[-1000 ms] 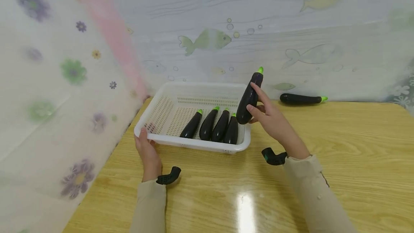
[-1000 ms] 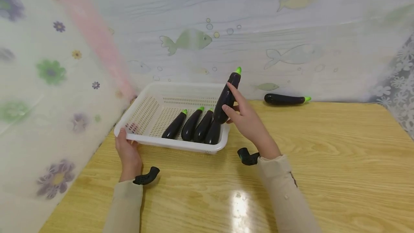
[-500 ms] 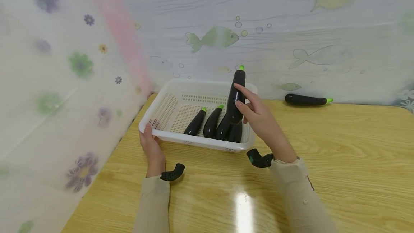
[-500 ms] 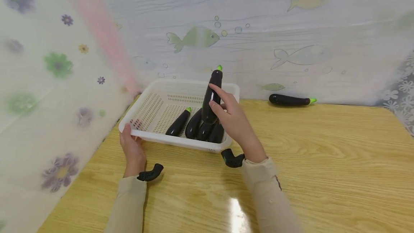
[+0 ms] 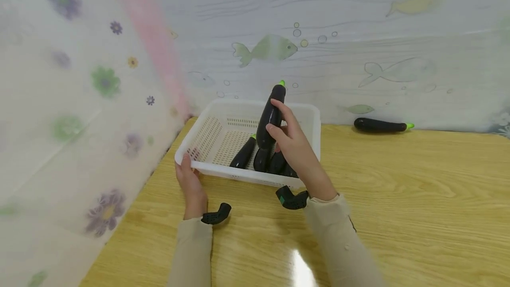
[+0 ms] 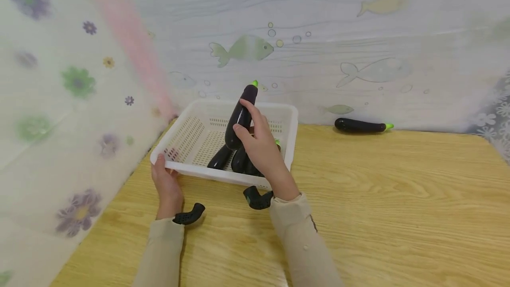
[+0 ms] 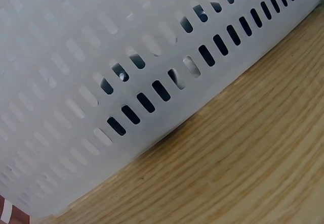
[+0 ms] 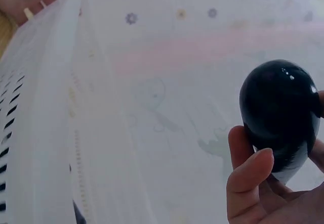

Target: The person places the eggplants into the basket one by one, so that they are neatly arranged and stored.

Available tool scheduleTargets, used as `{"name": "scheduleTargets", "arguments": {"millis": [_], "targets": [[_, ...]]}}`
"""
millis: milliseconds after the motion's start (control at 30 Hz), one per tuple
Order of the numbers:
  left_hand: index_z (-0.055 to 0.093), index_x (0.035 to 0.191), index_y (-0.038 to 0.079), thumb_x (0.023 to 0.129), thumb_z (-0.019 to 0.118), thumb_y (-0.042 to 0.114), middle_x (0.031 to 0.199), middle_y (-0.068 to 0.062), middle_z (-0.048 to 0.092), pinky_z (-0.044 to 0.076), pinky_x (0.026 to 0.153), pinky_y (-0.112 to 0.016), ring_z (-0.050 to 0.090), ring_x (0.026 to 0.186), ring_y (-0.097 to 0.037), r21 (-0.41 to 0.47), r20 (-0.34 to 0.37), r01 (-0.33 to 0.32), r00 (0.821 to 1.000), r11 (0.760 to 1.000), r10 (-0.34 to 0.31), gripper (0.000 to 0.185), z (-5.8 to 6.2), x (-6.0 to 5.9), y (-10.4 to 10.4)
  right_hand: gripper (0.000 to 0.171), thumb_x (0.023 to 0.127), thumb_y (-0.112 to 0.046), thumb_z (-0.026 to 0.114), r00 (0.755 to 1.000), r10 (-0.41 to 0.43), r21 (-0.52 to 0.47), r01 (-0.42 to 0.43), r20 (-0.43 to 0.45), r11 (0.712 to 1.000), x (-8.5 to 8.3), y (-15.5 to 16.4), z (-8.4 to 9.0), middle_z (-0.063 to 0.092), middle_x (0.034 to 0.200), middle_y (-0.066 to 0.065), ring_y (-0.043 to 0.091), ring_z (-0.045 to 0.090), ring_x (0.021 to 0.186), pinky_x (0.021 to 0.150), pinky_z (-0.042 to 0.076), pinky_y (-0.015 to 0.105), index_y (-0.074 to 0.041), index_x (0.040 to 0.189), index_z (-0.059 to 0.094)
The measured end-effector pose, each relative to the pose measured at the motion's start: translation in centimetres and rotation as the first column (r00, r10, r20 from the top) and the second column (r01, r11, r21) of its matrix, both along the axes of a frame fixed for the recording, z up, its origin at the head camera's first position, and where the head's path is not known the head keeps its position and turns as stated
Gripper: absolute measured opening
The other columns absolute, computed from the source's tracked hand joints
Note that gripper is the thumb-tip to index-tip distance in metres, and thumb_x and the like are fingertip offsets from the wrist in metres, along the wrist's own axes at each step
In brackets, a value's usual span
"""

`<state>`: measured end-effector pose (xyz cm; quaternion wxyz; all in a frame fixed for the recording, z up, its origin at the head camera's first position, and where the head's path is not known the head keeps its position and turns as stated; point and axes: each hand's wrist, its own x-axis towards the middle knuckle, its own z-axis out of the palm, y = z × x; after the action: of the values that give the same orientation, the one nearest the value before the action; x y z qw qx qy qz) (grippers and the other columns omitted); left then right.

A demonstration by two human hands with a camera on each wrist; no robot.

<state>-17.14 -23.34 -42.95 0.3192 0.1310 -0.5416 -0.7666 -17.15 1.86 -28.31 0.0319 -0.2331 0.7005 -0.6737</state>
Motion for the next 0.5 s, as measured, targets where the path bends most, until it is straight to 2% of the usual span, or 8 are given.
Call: {"name": "scheduleTargets", "arguments": {"millis": [167, 300, 500], "targets": [[0.035, 0.134, 0.018, 0.092, 0.043, 0.037, 0.128, -0.010, 0.043, 0.033, 0.090, -0.030, 0.042, 0.115, -0.027, -0.018, 0.002, 0.038, 0.999, 0.999, -0.038, 0.046, 0.7, 0.5, 1.0, 0.051, 0.095, -0.016, 0.040, 1.000, -0.025, -0.017, 0.025, -0.001, 1.000, -0.6, -0.4, -0.3, 0.033, 0.130, 0.009, 0.028, 0.048, 0.080, 0.059, 0.040, 0.030, -0.021, 0.142, 0.020], [0.034, 0.135, 0.017, 0.092, 0.042, 0.038, 0.129, -0.012, 0.041, 0.032, 0.090, -0.031, 0.040, 0.116, -0.029, -0.046, 0.010, 0.041, 0.999, 0.998, -0.041, 0.048, 1.1, 0.7, 1.2, 0.052, 0.095, -0.017, 0.041, 0.999, -0.027, -0.002, 0.027, 0.021, 1.000, -0.6, -0.7, -0.5, 0.032, 0.131, 0.008, 0.026, 0.048, 0.080, 0.059, 0.039, 0.030, -0.021, 0.142, 0.019], [0.037, 0.133, 0.021, 0.092, 0.043, 0.040, 0.127, -0.007, 0.044, 0.033, 0.091, -0.031, 0.042, 0.114, -0.025, -0.048, 0.010, 0.011, 1.000, 0.999, -0.010, 0.046, 0.0, 0.1, -0.2, 0.055, 0.094, -0.021, 0.045, 1.000, -0.011, 0.049, 0.010, 0.017, 0.999, -1.0, -2.1, -1.4, 0.026, 0.137, 0.005, 0.025, 0.051, 0.082, 0.062, 0.043, 0.032, -0.023, 0.142, 0.019]]}}
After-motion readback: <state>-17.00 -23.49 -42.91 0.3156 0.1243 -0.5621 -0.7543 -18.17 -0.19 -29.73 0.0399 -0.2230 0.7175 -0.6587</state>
